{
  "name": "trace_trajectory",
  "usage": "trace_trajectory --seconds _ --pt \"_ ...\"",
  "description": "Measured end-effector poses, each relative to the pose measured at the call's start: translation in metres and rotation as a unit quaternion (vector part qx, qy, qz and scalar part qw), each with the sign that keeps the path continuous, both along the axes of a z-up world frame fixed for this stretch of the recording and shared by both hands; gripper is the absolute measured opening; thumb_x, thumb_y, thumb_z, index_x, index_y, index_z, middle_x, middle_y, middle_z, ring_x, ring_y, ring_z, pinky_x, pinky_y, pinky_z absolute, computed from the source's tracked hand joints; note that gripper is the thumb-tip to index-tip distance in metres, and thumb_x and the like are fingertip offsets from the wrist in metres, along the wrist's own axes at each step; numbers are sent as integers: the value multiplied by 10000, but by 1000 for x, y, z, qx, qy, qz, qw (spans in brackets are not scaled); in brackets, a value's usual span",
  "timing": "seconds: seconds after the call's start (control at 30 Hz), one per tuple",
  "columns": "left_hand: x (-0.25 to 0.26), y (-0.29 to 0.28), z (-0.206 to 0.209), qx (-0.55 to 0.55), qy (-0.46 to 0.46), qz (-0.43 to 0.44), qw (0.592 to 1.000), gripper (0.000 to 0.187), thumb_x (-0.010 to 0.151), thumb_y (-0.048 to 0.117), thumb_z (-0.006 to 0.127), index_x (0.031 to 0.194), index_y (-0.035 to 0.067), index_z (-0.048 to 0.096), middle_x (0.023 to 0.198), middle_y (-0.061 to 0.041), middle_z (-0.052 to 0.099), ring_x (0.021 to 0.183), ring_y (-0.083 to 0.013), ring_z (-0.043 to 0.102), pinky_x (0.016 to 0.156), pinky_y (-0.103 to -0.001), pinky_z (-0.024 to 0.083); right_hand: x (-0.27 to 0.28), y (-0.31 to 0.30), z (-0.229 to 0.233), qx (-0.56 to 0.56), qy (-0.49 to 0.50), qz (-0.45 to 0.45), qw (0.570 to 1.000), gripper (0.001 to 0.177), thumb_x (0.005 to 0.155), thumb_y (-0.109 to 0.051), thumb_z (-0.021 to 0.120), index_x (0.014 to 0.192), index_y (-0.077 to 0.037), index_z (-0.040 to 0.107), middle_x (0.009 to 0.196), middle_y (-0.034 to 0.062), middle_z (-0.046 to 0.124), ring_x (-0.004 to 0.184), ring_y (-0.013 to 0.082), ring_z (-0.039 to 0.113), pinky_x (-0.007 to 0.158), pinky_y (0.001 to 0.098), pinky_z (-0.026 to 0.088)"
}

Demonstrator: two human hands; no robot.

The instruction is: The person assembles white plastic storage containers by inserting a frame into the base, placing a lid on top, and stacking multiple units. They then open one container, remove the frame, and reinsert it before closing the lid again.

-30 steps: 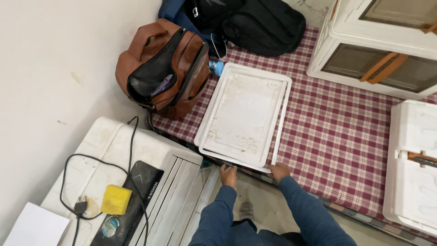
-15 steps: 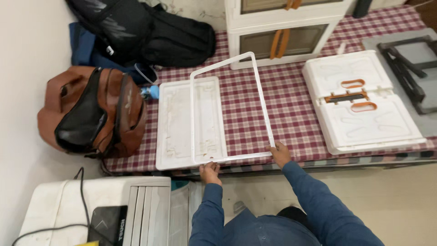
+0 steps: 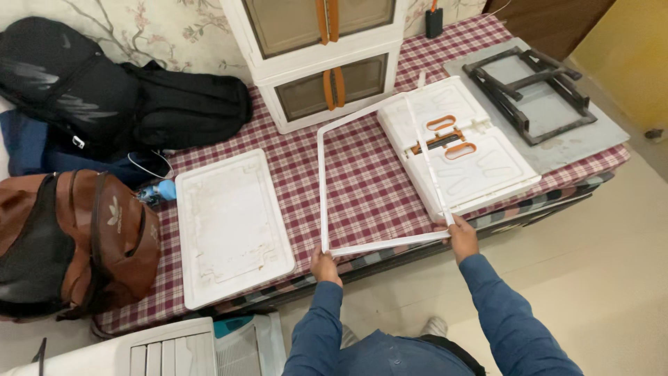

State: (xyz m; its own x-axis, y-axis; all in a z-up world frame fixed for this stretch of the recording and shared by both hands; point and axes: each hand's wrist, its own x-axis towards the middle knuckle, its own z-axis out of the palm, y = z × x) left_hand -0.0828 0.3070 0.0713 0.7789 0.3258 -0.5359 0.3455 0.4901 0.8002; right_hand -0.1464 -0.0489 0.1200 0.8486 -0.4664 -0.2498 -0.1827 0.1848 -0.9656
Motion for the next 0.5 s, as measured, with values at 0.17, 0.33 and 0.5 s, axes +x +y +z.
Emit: trace_trajectory --seconds 0.17,0.33,0.5 --pt "1 -70 5 -2 -20 -70 997 410 981 -9 539 1389 26 574 1129 -116 662 885 -195 663 683 -313 594 -6 -71 41 0 -40 1 999 515 926 3 416 1422 42 546 1220 150 703 960 189 709 620 257 479" --pt "10 -139 16 -31 -40 -96 994 415 995 13 551 1410 8 551 1127 -121 647 907 -194 657 727 -317 609 0 -131 83 36 -95 6 995 639 847 9 430 1481 47 501 1267 159 668 995 200 666 693 286 488" --pt "12 -199 19 -38 -63 -91 993 460 983 5 547 1439 -30 503 1161 -117 650 962 -221 689 781 -330 636 -5 -183 111 122 -144 25 982 643 866 -41 461 1505 25 478 1296 118 626 1055 202 620 809 359 511"
